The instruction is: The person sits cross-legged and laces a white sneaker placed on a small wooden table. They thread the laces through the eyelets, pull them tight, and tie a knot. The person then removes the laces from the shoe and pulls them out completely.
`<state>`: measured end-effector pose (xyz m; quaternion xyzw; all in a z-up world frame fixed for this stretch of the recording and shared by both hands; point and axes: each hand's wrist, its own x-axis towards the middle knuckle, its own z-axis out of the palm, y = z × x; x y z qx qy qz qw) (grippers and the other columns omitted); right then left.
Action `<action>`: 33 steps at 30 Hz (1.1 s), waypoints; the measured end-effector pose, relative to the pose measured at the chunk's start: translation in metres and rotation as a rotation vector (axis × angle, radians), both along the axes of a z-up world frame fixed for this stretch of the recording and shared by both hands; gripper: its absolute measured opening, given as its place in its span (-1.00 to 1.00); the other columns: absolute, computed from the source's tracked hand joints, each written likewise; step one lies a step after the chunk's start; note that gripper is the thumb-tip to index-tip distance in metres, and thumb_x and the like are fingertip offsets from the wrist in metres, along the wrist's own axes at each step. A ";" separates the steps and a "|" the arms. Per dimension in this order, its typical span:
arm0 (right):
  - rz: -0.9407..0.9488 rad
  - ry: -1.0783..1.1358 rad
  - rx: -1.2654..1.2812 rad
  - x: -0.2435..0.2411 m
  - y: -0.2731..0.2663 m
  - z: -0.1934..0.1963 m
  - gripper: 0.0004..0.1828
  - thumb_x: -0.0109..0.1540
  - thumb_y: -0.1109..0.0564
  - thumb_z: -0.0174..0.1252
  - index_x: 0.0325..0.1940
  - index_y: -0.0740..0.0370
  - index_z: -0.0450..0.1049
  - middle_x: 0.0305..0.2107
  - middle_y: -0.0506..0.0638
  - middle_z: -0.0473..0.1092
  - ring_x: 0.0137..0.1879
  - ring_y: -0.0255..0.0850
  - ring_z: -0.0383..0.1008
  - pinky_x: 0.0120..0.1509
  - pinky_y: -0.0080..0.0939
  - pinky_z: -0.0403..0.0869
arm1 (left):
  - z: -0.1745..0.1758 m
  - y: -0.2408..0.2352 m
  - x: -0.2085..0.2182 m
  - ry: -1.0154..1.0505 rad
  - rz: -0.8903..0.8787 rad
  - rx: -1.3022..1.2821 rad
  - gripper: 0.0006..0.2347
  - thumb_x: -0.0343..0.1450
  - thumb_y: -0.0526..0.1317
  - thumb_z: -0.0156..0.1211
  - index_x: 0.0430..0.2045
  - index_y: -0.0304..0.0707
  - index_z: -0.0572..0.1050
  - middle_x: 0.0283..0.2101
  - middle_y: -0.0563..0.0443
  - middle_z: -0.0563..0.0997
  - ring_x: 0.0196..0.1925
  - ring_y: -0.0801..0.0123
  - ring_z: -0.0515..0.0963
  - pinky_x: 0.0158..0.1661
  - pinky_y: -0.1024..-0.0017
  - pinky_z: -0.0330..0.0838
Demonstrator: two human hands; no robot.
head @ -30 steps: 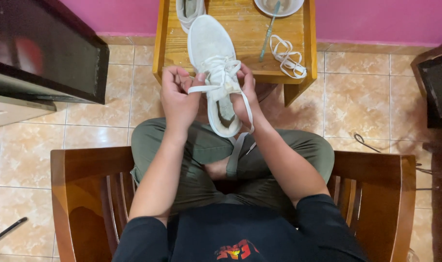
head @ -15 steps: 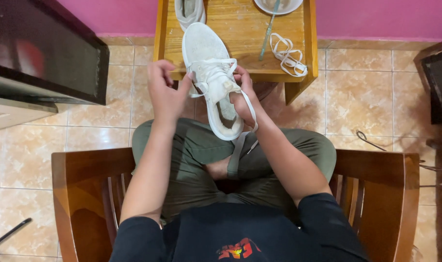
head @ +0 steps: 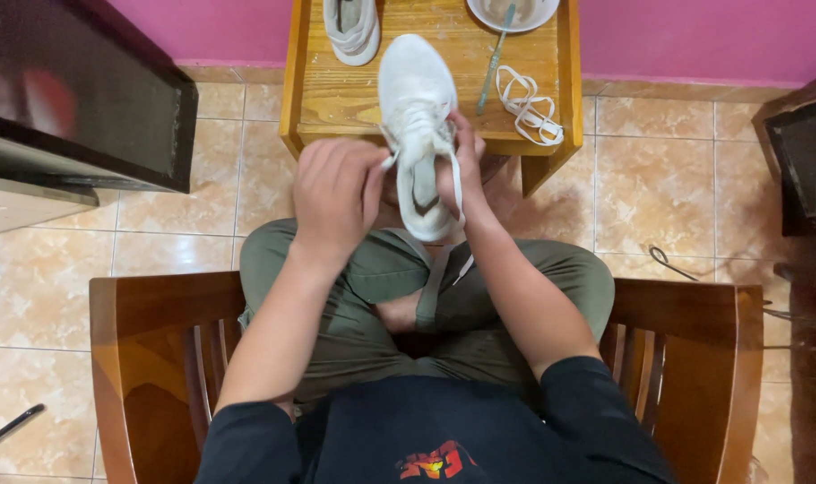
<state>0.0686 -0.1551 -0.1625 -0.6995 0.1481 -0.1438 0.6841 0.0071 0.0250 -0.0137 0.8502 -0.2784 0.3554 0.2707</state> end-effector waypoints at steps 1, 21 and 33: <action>-0.005 0.002 -0.001 0.010 -0.005 -0.005 -0.39 0.19 0.40 0.15 0.31 0.01 0.44 0.19 0.34 0.07 0.37 0.16 0.20 0.58 0.01 0.18 | 0.000 0.001 -0.008 0.002 -0.005 -0.001 -0.88 0.56 -0.16 0.09 -0.19 -0.11 0.56 -0.23 0.15 0.57 -0.18 0.26 0.61 -0.09 0.24 0.45; 0.030 -0.180 -0.083 -0.019 -0.002 0.004 0.00 0.20 0.39 0.32 0.57 -0.23 0.03 0.29 0.00 0.15 0.49 -0.05 0.25 0.69 0.04 -0.18 | -0.016 0.003 -0.058 0.478 -0.082 -0.403 -0.53 0.41 -0.27 0.23 0.12 -0.71 0.29 0.13 -0.67 0.36 0.04 -0.55 0.48 -0.01 -0.22 0.46; 0.093 -0.196 0.002 -0.017 0.011 -0.054 -0.34 0.32 0.34 0.14 0.49 -0.02 0.28 0.40 0.23 -0.19 0.56 0.09 -0.10 0.70 0.11 -0.16 | -0.132 -0.004 0.036 0.661 0.058 -0.265 -0.74 0.52 -0.09 0.06 0.03 -0.10 0.55 -0.16 -0.22 0.69 -0.08 -0.17 0.65 -0.11 -0.04 0.52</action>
